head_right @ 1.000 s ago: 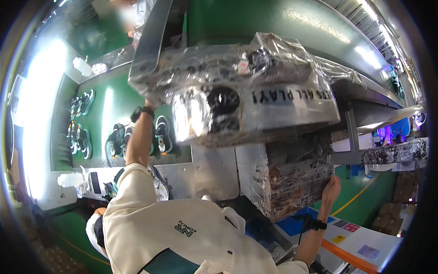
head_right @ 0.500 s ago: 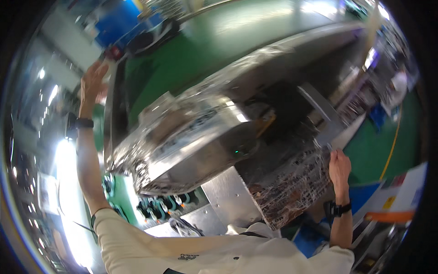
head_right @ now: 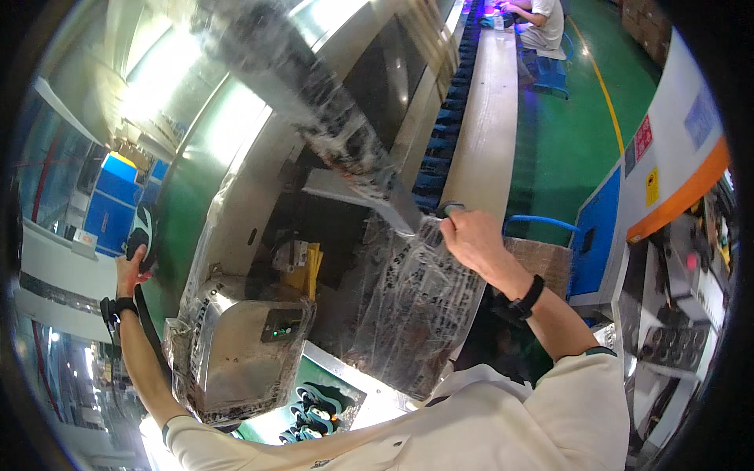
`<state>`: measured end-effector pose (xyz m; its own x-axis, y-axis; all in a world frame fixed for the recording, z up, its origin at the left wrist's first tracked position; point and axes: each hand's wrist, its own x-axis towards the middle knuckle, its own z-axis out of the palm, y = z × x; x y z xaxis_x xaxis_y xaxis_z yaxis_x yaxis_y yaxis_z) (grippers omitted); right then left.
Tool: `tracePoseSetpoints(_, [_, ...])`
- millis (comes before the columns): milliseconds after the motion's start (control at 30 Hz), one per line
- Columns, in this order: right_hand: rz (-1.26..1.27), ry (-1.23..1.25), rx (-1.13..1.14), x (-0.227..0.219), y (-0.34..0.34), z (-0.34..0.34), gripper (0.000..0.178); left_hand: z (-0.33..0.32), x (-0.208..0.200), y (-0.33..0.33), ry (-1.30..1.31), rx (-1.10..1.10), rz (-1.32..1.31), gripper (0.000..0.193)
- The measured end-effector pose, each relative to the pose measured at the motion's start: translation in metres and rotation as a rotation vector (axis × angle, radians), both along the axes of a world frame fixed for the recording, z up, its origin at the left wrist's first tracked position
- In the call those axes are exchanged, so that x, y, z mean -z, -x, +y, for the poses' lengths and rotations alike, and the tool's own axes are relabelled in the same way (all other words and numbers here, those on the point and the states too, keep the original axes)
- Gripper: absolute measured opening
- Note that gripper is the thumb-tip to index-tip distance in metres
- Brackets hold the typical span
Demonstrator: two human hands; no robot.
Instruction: The recorder is operating a machine to press or shape shoe components as part of an assembly line process.
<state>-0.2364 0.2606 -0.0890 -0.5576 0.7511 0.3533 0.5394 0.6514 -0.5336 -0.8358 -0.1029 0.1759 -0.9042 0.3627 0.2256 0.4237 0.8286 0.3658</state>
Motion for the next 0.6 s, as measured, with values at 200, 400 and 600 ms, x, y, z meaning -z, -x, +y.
tracePoseSetpoints(200, [0.196,0.08,-0.103,0.004,-0.01,0.001,0.024,0.037,-0.033,-0.185,0.348,0.179,0.526,0.066])
tracePoseSetpoints(400, [0.559,0.163,-0.39,-0.019,-0.028,-0.012,0.051,0.033,-0.011,-0.391,0.074,0.525,0.546,0.075])
tracePoseSetpoints(600, [0.723,0.883,-1.091,-0.091,-0.054,-0.051,0.098,0.041,0.062,-0.508,0.156,0.769,0.37,0.081])
